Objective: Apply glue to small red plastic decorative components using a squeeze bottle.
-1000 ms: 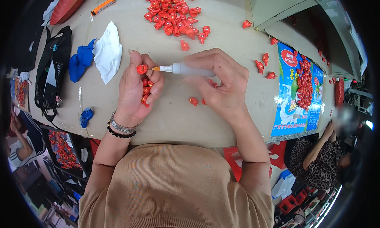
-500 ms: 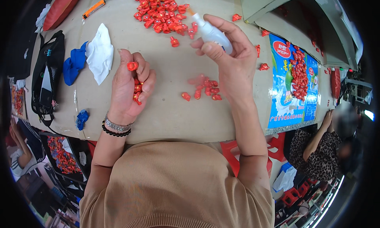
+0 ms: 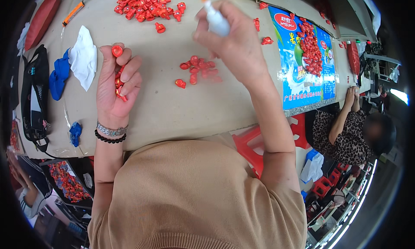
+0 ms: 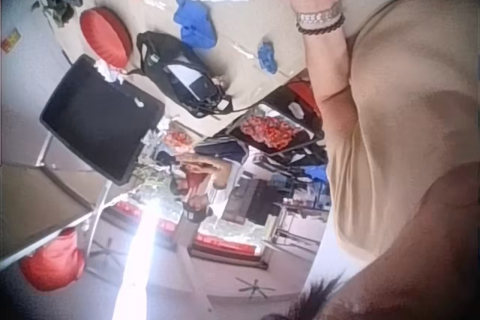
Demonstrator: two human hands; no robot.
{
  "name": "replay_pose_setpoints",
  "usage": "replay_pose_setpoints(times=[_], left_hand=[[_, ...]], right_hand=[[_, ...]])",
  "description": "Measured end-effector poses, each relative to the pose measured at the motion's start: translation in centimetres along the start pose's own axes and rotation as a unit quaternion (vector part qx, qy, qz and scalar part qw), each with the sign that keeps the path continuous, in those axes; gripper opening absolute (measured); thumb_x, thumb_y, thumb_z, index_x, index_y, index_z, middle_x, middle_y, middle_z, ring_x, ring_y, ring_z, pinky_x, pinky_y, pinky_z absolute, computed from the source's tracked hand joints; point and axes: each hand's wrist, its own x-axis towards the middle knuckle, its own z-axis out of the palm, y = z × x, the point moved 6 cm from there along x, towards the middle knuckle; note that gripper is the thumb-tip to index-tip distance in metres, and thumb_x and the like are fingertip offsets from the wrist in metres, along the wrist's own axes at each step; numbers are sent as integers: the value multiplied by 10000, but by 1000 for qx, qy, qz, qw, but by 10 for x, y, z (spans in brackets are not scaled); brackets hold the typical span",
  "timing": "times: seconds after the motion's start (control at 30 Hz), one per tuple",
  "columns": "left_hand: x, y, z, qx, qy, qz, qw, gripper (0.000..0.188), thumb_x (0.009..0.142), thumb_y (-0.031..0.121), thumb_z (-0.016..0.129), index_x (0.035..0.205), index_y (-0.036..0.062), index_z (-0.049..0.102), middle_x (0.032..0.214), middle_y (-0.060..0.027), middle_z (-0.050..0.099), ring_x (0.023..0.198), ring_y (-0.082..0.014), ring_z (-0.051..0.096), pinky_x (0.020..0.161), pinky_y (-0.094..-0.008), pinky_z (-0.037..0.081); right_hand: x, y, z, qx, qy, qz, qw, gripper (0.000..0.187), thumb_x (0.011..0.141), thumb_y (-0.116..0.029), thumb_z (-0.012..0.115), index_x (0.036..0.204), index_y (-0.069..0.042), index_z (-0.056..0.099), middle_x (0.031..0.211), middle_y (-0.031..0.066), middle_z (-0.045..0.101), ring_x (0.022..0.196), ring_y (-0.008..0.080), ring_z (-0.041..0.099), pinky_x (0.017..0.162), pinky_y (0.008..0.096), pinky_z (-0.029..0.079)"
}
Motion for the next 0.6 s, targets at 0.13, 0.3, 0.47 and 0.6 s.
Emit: replay_pose_setpoints(times=[0.13, 0.3, 0.47, 0.6], left_hand=[[2, 0, 0, -29, -27, 10, 999, 353, 968, 402, 477, 1014, 66, 572, 857, -31, 612, 567, -95, 423, 354, -181, 322], [0, 1, 0, -25, -16, 23, 999, 321, 967, 374, 495, 1051, 76, 577, 898, -40, 634, 567, -89, 428, 352, -180, 318], [-2, 2, 2, -14, -26, 30, 999, 289, 962, 340, 520, 1082, 83, 579, 922, -33, 637, 566, -82, 430, 351, -177, 312], [-2, 1, 1, -8, -20, 33, 999, 290, 956, 333, 533, 1096, 82, 579, 950, -32, 637, 564, -79, 433, 351, -176, 314]], right_hand=[[-19, 21, 18, -134, -62, -5, 989, 180, 722, 12, 732, 879, -8, 646, 799, 26, 589, 644, 130, 604, 569, 268, 480], [-25, 11, 33, -334, -64, -56, 939, 201, 664, -3, 761, 847, 11, 678, 806, 84, 585, 678, 220, 596, 620, 319, 458], [-24, 6, 39, -360, -55, -90, 927, 142, 700, 9, 725, 832, 5, 675, 792, 88, 570, 672, 221, 597, 610, 318, 459], [-9, 10, 28, -189, -6, -30, 981, 110, 769, -8, 702, 866, 13, 655, 812, 43, 608, 680, 123, 609, 571, 255, 475]])
